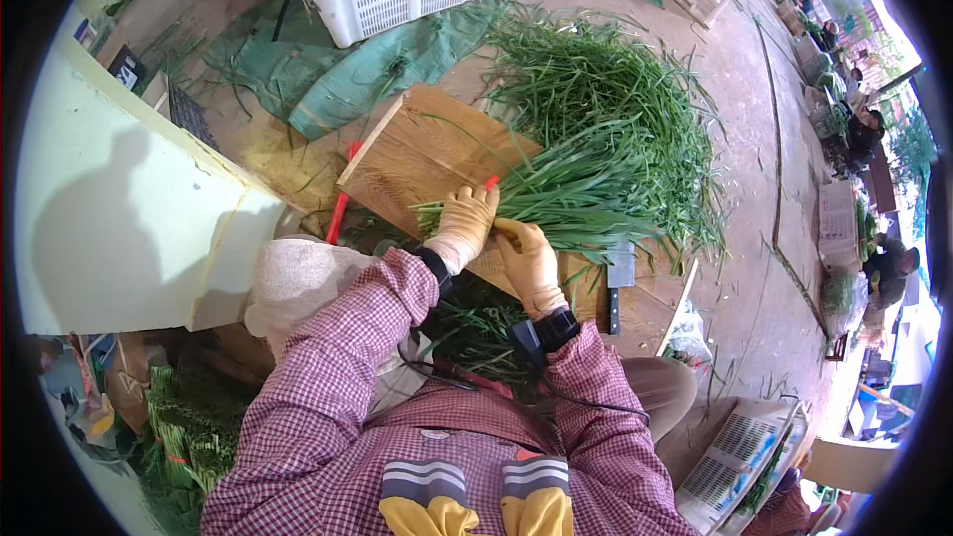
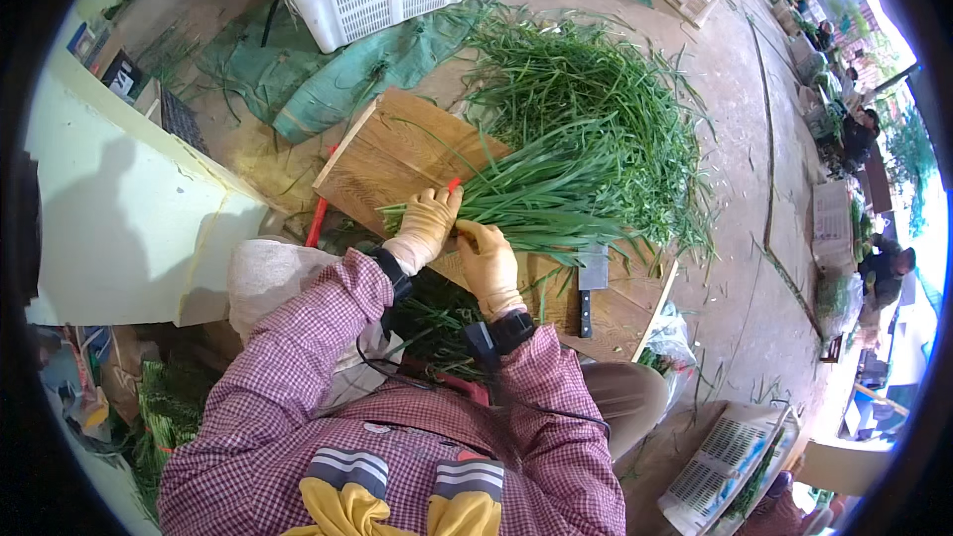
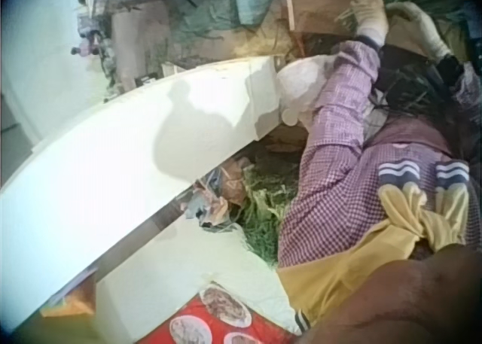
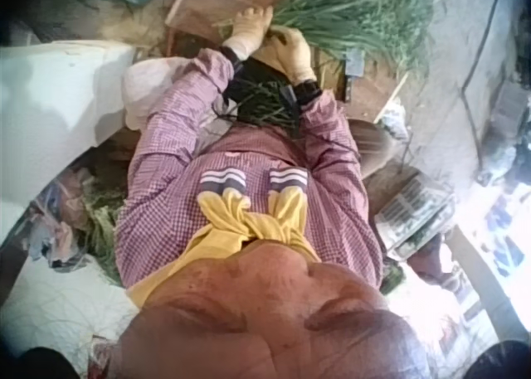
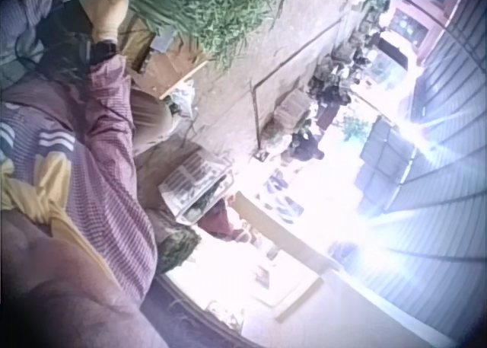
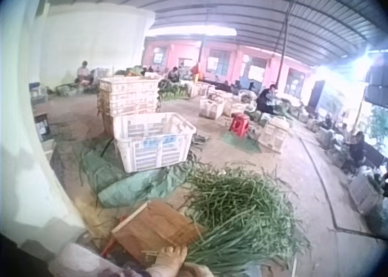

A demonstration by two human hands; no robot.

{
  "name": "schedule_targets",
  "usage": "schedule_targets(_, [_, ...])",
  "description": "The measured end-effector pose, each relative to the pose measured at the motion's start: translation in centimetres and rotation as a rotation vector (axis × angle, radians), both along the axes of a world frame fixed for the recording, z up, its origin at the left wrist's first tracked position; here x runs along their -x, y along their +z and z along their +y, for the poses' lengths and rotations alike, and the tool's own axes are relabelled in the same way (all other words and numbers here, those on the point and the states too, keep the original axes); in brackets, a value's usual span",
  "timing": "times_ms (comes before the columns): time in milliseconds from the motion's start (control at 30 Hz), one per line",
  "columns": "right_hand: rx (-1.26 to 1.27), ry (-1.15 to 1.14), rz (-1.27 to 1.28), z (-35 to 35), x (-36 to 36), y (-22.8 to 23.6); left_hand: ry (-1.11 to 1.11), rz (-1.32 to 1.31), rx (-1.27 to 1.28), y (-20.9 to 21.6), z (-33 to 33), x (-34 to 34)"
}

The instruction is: The person is sorting, cleaning, and bundling green leafy vegetables (chives) in a warehouse environment.

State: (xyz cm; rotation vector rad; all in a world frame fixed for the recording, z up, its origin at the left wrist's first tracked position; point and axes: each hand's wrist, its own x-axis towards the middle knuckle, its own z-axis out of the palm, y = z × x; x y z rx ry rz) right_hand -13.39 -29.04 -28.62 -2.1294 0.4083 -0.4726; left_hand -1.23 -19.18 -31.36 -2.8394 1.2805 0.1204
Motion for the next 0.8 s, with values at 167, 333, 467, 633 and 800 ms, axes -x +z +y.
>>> schedule_targets(167, [0.138, 0.029, 0.013, -0.2, -1.0, -1.2, 0.043, 0.169, 0.049, 0.7, 0.3, 0.4])
schedule_targets(333, [0.115, -0.011, 0.038, -0.6, -1.4, -2.1, 0.03, 0.186, -0.206, 2.9, 0.8, 2.2])
schedule_targets(467, [-0.2, 0.034, 0.076, 0.4, 0.0, -1.6, -0.015, -0.054, -0.196, 1.8, 0.9, 2.4])
schedule_targets(633, [-0.151, 0.044, -0.001, 0.6, 0.4, -2.1, -0.081, -0.216, -0.22, 0.2, 1.2, 1.8])
schedule_targets(800, [-0.297, -0.08, 0.101, 0.3, -2.5, -3.0, -0.064, -0.191, -0.035, 0.2, 1.7, 3.4])
